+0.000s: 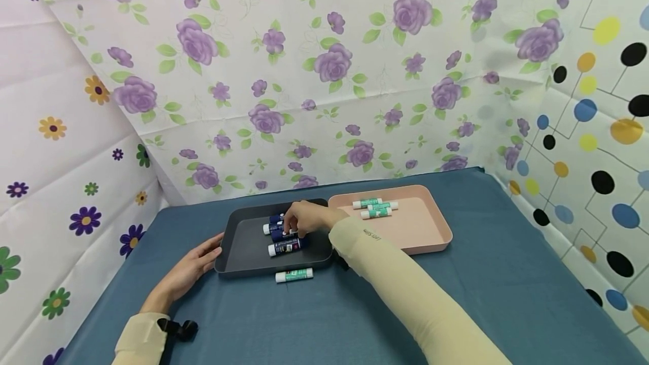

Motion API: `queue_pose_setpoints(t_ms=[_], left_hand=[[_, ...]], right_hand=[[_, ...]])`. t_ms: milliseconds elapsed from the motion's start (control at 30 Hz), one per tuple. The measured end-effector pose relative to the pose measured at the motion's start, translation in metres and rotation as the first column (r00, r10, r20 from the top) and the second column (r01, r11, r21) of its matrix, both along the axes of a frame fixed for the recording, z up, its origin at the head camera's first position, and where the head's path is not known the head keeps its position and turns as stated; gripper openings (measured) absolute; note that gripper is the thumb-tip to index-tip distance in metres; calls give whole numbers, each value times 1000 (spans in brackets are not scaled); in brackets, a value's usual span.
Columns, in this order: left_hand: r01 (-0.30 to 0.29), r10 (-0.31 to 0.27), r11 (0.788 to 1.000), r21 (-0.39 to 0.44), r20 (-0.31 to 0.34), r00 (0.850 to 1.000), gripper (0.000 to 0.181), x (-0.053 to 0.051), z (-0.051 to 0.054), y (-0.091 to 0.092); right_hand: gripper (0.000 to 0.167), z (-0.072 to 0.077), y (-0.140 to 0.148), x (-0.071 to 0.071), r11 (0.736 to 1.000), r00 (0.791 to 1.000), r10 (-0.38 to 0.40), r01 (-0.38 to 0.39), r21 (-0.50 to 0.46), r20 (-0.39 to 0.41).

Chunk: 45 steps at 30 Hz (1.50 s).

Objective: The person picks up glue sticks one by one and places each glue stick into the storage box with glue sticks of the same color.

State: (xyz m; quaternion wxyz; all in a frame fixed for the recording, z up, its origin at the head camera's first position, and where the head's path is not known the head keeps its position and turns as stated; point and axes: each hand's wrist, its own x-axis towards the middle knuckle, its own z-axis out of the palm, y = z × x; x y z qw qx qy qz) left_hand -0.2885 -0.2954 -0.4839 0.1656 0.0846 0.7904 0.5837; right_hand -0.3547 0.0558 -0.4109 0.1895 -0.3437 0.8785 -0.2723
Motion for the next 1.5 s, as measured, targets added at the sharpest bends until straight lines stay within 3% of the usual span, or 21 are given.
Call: queue_pose_setpoints(t_ms=[100, 800, 1200, 1500], left_hand=[[0, 0, 1000, 0, 0, 1000, 64, 0, 0, 0], [5, -5, 1000, 4, 2, 1000, 65, -1, 0, -1], [7, -7, 1000, 8, 12, 1000, 65, 1, 3, 0], [-5, 5, 1000, 4, 14, 1000, 65, 1, 3, 1]], right_hand=[[38, 2, 2, 0, 1000, 1000, 1, -1, -19, 31], [33, 13, 15, 2, 995, 996, 85, -83, -49, 34], [34, 23, 25, 12, 984, 986, 111, -91, -153, 126], [35, 27, 32, 28, 972, 983, 122, -90, -215, 137]])
